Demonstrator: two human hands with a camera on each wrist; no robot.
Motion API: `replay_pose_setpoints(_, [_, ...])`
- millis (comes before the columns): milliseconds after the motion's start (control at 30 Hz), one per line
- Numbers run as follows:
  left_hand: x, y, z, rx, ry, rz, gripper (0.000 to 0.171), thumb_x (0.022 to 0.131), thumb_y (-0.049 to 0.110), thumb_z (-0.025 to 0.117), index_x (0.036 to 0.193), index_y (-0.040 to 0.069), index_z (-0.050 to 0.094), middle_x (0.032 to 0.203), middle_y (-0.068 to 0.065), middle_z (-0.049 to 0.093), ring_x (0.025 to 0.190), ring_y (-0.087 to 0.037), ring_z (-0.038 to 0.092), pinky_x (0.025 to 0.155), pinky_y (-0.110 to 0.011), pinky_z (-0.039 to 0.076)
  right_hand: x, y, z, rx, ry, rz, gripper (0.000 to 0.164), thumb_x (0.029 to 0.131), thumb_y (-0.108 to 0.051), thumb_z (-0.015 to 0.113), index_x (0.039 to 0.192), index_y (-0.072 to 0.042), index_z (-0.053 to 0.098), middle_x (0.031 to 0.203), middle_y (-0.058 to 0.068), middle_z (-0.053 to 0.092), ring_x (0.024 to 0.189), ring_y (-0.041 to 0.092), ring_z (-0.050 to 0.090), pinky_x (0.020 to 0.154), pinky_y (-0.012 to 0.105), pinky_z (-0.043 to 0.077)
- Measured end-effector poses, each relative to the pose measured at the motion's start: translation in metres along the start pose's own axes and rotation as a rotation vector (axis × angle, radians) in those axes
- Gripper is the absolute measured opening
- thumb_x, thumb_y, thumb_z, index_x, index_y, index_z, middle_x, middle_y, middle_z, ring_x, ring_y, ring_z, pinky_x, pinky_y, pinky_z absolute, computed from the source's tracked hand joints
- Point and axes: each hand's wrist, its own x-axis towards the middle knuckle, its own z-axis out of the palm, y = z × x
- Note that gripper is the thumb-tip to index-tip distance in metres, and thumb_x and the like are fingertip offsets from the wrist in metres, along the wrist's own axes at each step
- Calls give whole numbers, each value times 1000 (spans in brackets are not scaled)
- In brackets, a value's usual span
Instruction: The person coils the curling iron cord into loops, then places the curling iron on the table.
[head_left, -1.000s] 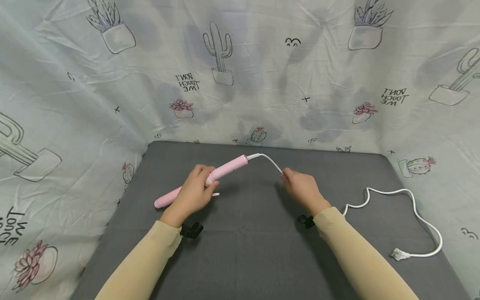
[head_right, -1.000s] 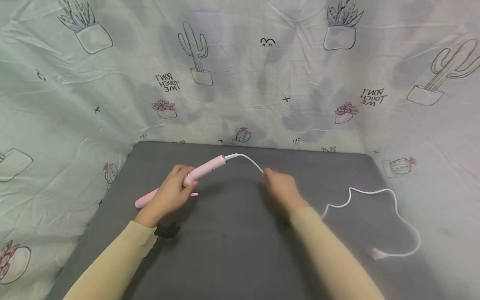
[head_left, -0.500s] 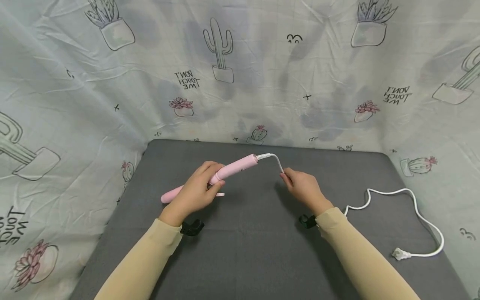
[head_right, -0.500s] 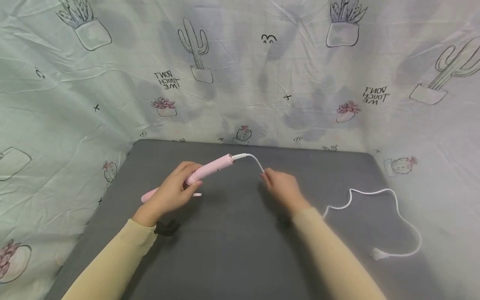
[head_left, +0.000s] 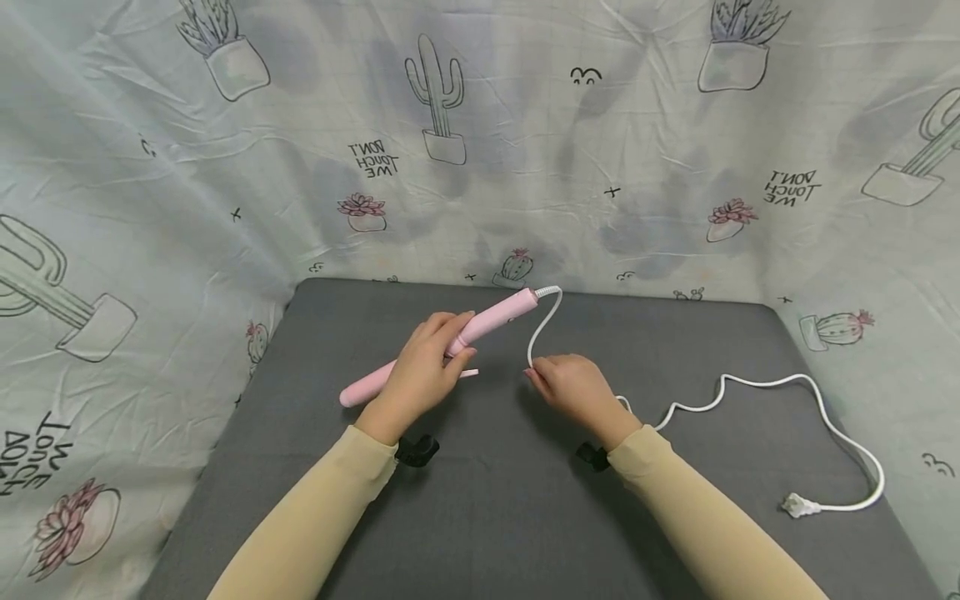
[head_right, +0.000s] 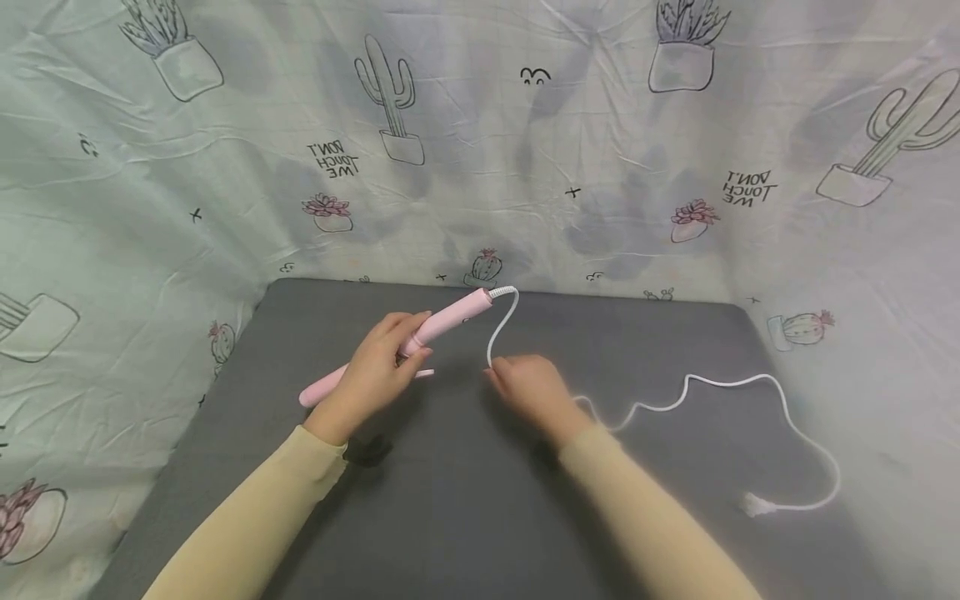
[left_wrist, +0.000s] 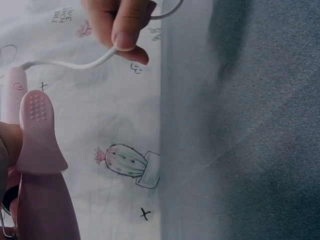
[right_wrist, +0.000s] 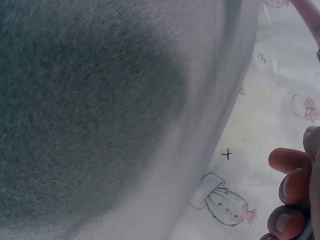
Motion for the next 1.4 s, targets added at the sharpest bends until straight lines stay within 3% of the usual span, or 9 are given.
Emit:
replay_pose_setpoints(167, [0, -1, 3, 29, 2, 15, 56, 92, 29, 67, 144, 20, 48, 126, -3, 52, 105, -24, 51, 86, -43, 44, 2, -6, -3, -10, 27, -51, 34, 90, -19, 68, 66, -14, 44, 55, -6, 33, 47, 15, 39, 49, 34, 35])
replay_pose_setpoints(400, [0, -2, 4, 157, -4, 64, 58, 92, 28, 68, 145, 20, 47, 124, -5, 52, 105, -27, 52, 92, -46, 42, 7, -19, -12, -22, 44, -151, 27, 88, -20, 71, 70, -10, 53, 57, -2, 46, 51, 18, 49, 53, 37, 43])
replay_pose_setpoints(567, [0, -3, 4, 237, -2, 109, 54, 91, 24, 69, 142, 20, 51, 123, -5, 54, 102, -30, 53, 88, -48, 43, 14, -32, -26, -13, -27, -156, 24, 89, -19, 71, 76, -10, 52, 64, -2, 48, 57, 17, 50, 57, 35, 44])
replay_pose_setpoints(733, [-3, -6, 5, 314, -53, 134, 49, 91, 23, 69, 138, 21, 54, 120, -4, 54, 99, -29, 54, 85, -46, 44, 21, -40, -45, 1, -109, -139, 19, 92, -16, 66, 84, -10, 50, 68, -3, 44, 61, 16, 47, 58, 33, 42])
replay_pose_setpoints(1133, [-13, -15, 0, 285, -203, 284, 44, 92, 20, 66, 135, 23, 57, 120, -1, 57, 99, -24, 53, 86, -41, 43, 31, -22, -71, 92, 24, -111, 10, 87, -17, 73, 95, -14, 67, 72, -6, 53, 53, 9, 45, 50, 26, 41])
replay_pose_setpoints(1300, [-17, -21, 0, 237, -209, 349, 44, 92, 19, 67, 134, 23, 57, 120, 1, 56, 98, -23, 53, 84, -41, 43, 32, -17, -74, 221, -6, -58, 8, 90, -21, 70, 97, -17, 71, 79, -8, 60, 60, 6, 49, 56, 27, 44])
replay_pose_setpoints(1400, [-20, -23, 0, 203, -206, 375, 44, 93, 18, 66, 136, 24, 56, 121, 3, 56, 99, -21, 52, 89, -41, 41, 32, -16, -75, 342, -76, 30, 10, 92, -23, 68, 100, -20, 72, 88, -11, 65, 69, 4, 55, 63, 28, 47])
